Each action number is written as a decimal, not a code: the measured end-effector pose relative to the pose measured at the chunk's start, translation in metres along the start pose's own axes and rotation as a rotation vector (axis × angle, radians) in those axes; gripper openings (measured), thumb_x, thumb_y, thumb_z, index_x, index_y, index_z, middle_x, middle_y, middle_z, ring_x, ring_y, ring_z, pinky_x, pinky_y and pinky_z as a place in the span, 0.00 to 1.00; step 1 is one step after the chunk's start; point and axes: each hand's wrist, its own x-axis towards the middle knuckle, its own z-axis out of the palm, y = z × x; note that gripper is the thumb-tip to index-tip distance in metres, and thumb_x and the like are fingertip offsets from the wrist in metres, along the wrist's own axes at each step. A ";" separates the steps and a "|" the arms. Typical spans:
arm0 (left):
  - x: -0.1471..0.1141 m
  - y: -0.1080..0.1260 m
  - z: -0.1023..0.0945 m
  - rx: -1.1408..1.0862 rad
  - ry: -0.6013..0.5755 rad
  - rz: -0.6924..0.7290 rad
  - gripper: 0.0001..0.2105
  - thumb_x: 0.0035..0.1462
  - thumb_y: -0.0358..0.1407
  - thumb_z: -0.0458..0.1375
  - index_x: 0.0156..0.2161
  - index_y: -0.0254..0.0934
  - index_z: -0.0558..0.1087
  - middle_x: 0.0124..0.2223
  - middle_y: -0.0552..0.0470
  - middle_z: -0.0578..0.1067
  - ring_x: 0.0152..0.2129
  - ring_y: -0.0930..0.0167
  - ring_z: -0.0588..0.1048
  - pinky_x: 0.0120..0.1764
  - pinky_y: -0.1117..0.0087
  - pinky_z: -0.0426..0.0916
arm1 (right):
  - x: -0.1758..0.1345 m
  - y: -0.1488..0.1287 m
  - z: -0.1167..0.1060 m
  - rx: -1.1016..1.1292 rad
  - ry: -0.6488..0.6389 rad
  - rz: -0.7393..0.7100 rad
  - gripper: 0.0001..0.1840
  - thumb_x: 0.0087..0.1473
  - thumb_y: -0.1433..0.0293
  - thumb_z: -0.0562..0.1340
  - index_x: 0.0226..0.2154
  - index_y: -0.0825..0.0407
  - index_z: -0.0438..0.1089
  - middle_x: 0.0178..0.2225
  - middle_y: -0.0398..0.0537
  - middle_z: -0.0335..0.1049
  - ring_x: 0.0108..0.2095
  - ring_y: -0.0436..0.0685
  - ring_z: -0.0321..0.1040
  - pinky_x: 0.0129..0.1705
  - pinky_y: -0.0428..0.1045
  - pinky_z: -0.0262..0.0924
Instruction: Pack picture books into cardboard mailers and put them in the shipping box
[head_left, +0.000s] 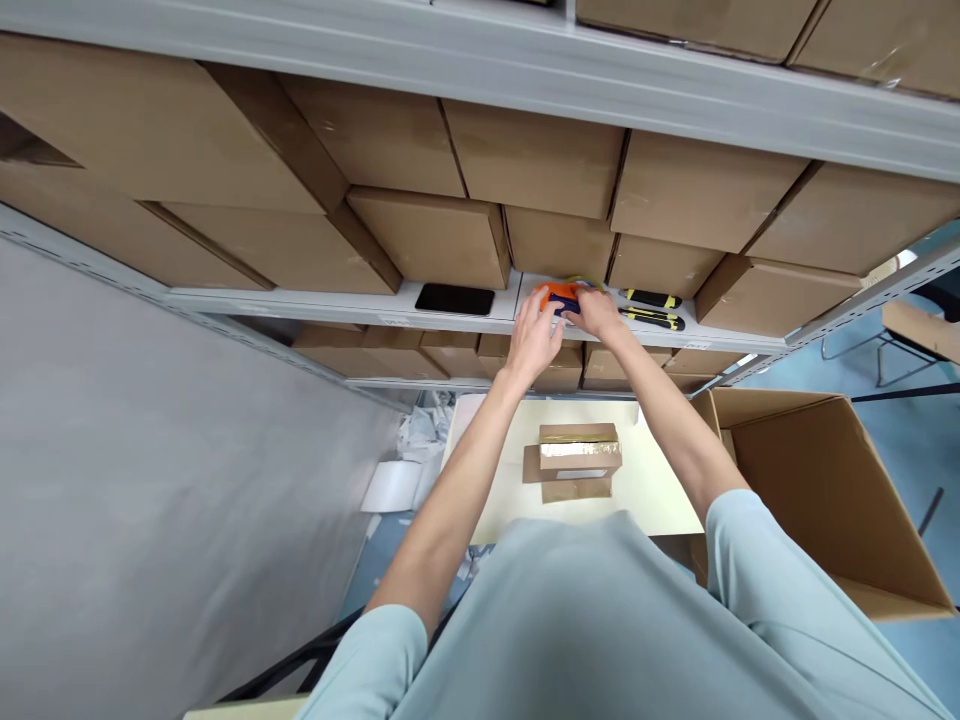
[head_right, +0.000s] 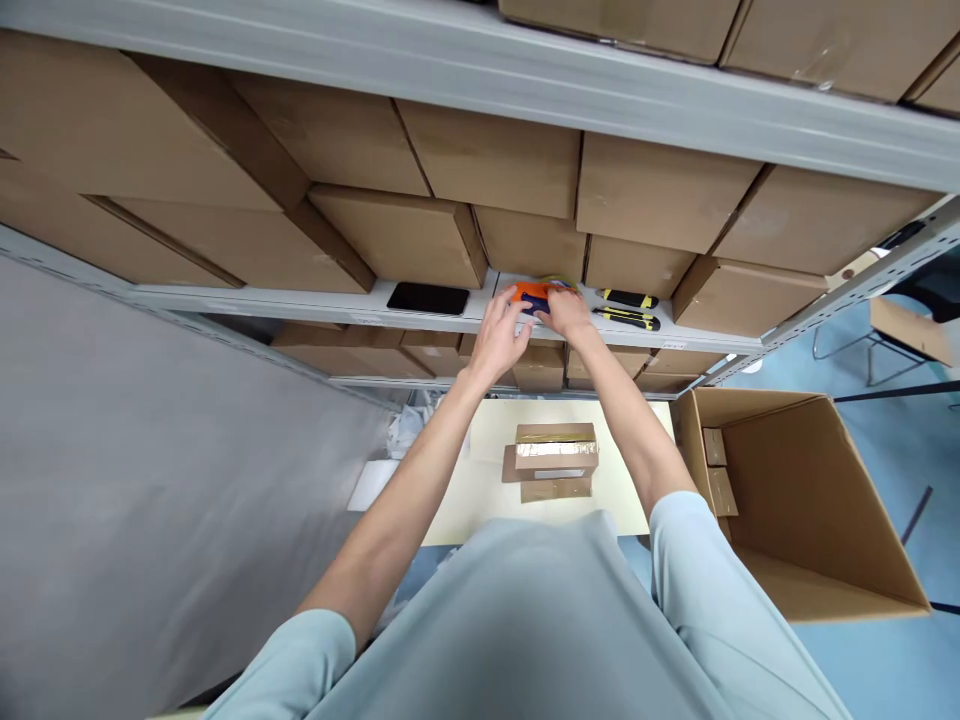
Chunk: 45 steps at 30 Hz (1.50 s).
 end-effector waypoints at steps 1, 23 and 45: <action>-0.001 0.001 0.001 0.004 -0.002 -0.003 0.15 0.69 0.36 0.57 0.58 0.38 0.76 0.74 0.36 0.66 0.74 0.51 0.61 0.74 0.41 0.58 | 0.004 0.000 0.003 -0.020 -0.024 0.015 0.27 0.68 0.59 0.68 0.59 0.61 0.71 0.58 0.71 0.77 0.61 0.74 0.74 0.67 0.67 0.62; -0.209 0.046 -0.008 -0.089 0.050 -0.279 0.20 0.76 0.46 0.54 0.64 0.39 0.71 0.70 0.35 0.71 0.69 0.55 0.70 0.70 0.47 0.68 | -0.227 -0.023 0.039 0.414 -0.330 0.058 0.31 0.63 0.57 0.67 0.65 0.51 0.69 0.53 0.56 0.82 0.50 0.71 0.81 0.51 0.60 0.75; -0.261 0.082 -0.046 -0.457 -0.147 -0.560 0.16 0.73 0.47 0.59 0.50 0.39 0.82 0.49 0.45 0.82 0.43 0.67 0.81 0.50 0.65 0.78 | -0.325 -0.053 0.046 0.675 -0.585 0.153 0.30 0.62 0.43 0.68 0.53 0.49 0.77 0.39 0.47 0.80 0.36 0.62 0.75 0.40 0.54 0.69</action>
